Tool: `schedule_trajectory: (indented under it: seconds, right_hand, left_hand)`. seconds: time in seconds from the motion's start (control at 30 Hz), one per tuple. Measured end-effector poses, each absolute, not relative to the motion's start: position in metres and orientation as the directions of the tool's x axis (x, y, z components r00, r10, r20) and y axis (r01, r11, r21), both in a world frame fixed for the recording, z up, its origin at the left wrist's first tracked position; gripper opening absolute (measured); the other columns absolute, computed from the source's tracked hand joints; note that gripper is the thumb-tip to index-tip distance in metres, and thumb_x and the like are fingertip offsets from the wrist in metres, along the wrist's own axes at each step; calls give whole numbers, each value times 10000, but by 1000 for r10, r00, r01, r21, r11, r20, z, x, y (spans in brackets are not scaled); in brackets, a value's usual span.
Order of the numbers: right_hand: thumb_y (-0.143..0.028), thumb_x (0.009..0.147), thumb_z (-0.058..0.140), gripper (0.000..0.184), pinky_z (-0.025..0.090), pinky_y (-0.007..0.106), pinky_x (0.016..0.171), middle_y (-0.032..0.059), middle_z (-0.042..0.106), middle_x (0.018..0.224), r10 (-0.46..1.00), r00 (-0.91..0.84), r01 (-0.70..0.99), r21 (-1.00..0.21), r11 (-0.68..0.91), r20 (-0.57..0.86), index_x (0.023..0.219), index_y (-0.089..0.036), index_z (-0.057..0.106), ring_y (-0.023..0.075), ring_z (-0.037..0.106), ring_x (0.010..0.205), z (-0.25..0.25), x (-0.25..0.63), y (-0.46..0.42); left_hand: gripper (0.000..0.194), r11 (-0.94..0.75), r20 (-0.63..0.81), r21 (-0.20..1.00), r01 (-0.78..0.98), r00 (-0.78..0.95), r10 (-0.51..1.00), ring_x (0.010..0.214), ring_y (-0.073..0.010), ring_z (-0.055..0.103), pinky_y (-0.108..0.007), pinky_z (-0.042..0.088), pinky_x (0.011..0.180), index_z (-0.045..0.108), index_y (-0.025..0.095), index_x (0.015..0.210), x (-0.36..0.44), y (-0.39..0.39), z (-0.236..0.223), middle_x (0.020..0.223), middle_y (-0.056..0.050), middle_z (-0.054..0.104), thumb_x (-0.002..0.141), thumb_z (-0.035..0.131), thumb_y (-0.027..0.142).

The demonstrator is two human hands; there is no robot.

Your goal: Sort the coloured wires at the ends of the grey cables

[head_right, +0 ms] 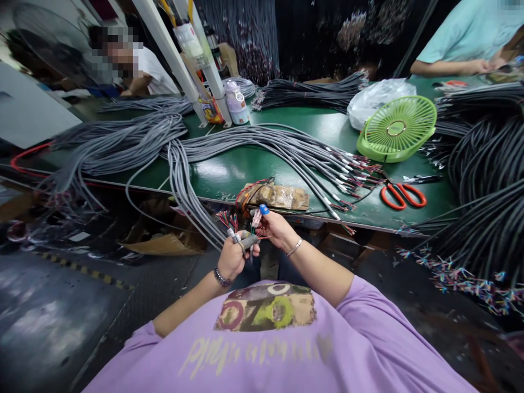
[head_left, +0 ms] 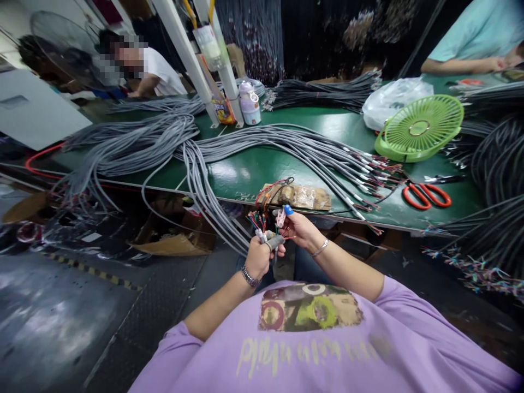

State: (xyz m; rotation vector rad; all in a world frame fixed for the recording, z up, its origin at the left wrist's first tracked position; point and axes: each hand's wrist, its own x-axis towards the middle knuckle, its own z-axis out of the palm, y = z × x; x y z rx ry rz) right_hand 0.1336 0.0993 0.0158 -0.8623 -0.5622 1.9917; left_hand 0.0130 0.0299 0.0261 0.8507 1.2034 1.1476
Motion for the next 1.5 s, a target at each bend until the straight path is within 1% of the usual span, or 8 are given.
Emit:
schedule_trajectory:
  seconds: [0.2, 0.33, 0.53, 0.63, 0.77, 1.1, 1.33, 1.5]
  right_hand:
    - [-597, 821, 536, 465, 500, 233, 519, 28, 608, 642, 777, -499, -449, -653, -610, -383, 788, -145, 638, 105, 548, 539, 9, 145, 91]
    - [-536, 749, 659, 399, 500, 223, 525, 36, 640, 746, 742, -550, -340, -708, -618, -384, 799, -140, 650, 89, 550, 561, 8, 159, 80]
    - [-421, 595, 803, 376, 433, 203, 519, -25, 578, 630, 791, -546, -150, -897, -416, -276, 791, -137, 654, 66, 480, 535, 13, 162, 63]
    - [-442, 605, 787, 375, 396, 208, 529, -26, 581, 614, 824, -530, -118, -945, -305, -200, 732, -129, 623, 72, 481, 545, 13, 159, 61]
    - [-445, 631, 767, 366, 375, 226, 541, -24, 586, 600, 814, -558, -102, -960, -261, -162, 720, -131, 600, 79, 477, 538, 13, 156, 60]
    - [-422, 602, 792, 353, 378, 212, 518, -33, 565, 592, 890, -406, -251, -912, -325, -206, 699, -141, 601, 71, 463, 525, 10, 148, 52]
    - [-591, 805, 559, 454, 479, 242, 541, 10, 604, 665, 832, -388, -454, -703, -548, -398, 764, -144, 626, 78, 506, 511, -1, 150, 83]
    - [-573, 847, 519, 454, 477, 235, 525, 17, 604, 665, 826, -492, -501, -685, -528, -276, 844, -141, 659, 90, 512, 525, 1, 139, 101]
  left_hand:
    - [261, 215, -225, 957, -196, -29, 974, 411, -88, 555, -166, 311, 372, 602, 141, 616, 8, 22, 27, 499, -12, 625, 670, 727, 364]
    - [258, 186, -197, 970, -158, -55, 979, 438, -94, 573, -171, 301, 376, 611, 142, 616, 4, 13, 22, 529, -24, 645, 691, 718, 364]
    - [273, 142, -146, 987, -76, -56, 988, 456, -98, 578, -176, 333, 403, 625, 138, 617, 2, 7, 10, 547, -33, 654, 730, 695, 376]
    - [280, 169, -169, 985, -19, 19, 985, 461, -108, 584, -182, 348, 410, 633, 133, 629, 1, 7, 10, 547, -37, 658, 732, 695, 386]
    - [277, 227, -228, 974, 20, 123, 966, 459, -121, 592, -185, 343, 398, 641, 128, 648, 0, 6, 14, 539, -46, 661, 721, 705, 387]
    - [255, 171, -177, 977, -126, -36, 984, 497, -127, 619, -173, 321, 386, 624, 141, 648, 5, 7, 14, 545, -36, 662, 716, 705, 374]
    - [238, 165, -189, 956, -242, -79, 979, 427, -102, 584, -161, 294, 362, 611, 134, 637, 8, 14, 32, 516, -21, 641, 671, 723, 342]
    - [257, 160, -193, 945, -284, -93, 977, 426, -102, 588, -154, 273, 356, 602, 134, 639, 13, 21, 36, 511, -20, 638, 660, 733, 354]
